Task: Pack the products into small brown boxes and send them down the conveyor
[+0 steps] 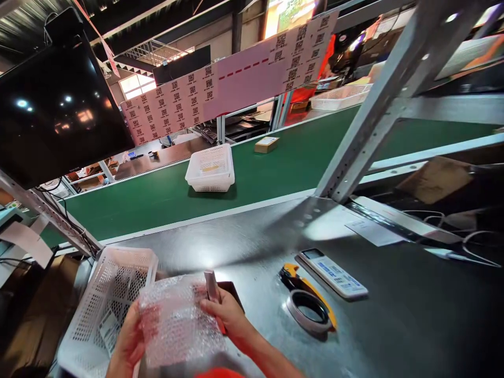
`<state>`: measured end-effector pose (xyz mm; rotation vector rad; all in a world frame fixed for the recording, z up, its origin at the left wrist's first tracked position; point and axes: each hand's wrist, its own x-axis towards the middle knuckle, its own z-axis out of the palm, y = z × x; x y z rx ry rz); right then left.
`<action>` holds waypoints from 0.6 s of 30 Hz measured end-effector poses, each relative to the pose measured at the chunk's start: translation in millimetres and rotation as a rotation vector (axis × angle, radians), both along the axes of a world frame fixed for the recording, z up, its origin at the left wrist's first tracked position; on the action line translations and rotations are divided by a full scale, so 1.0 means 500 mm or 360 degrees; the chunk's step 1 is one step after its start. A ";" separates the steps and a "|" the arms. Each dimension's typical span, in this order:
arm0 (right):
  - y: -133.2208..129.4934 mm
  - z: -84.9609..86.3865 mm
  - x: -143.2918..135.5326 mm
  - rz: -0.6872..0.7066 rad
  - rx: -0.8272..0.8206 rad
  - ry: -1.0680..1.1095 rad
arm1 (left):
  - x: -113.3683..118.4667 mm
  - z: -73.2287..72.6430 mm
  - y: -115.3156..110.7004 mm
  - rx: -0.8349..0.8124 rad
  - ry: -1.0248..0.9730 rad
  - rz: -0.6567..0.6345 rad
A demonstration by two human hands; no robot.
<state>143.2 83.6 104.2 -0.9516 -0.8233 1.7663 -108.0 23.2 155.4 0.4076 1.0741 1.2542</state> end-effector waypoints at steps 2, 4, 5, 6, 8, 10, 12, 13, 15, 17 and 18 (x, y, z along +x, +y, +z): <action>-0.001 -0.004 -0.005 0.0007 -0.0043 0.0022 | 0.002 0.012 -0.002 0.0014 0.0135 -0.0014; -0.001 -0.006 -0.009 0.0018 -0.0045 0.0022 | -0.001 0.010 -0.005 0.0011 0.0188 -0.0010; -0.001 -0.007 -0.012 0.0022 -0.0050 0.0025 | -0.006 0.005 -0.007 0.0007 0.0172 0.0018; -0.001 -0.007 -0.013 0.0025 -0.0062 0.0032 | -0.012 -0.002 -0.009 0.0005 0.0127 0.0052; 0.000 -0.006 -0.016 0.0024 -0.0103 0.0046 | -0.024 -0.017 -0.015 0.0028 0.0025 0.0086; 0.000 -0.005 -0.019 0.0019 -0.0146 0.0043 | -0.033 -0.026 -0.020 0.0089 0.0030 0.0006; 0.000 -0.006 -0.021 0.0028 -0.0153 0.0031 | -0.033 -0.031 -0.023 0.0143 0.0173 -0.0058; 0.002 -0.008 -0.022 0.0040 -0.0149 0.0024 | -0.032 -0.031 -0.023 0.0149 0.0270 -0.0052; 0.006 -0.014 -0.023 0.0035 -0.0126 -0.0017 | -0.027 -0.031 -0.023 0.0138 0.0418 -0.0004; 0.014 -0.024 -0.022 -0.0041 -0.0097 -0.0151 | -0.023 -0.028 -0.020 0.0167 0.0487 0.0022; 0.018 -0.029 -0.020 -0.0089 -0.0072 -0.0237 | -0.021 -0.025 -0.018 0.0196 0.0499 0.0032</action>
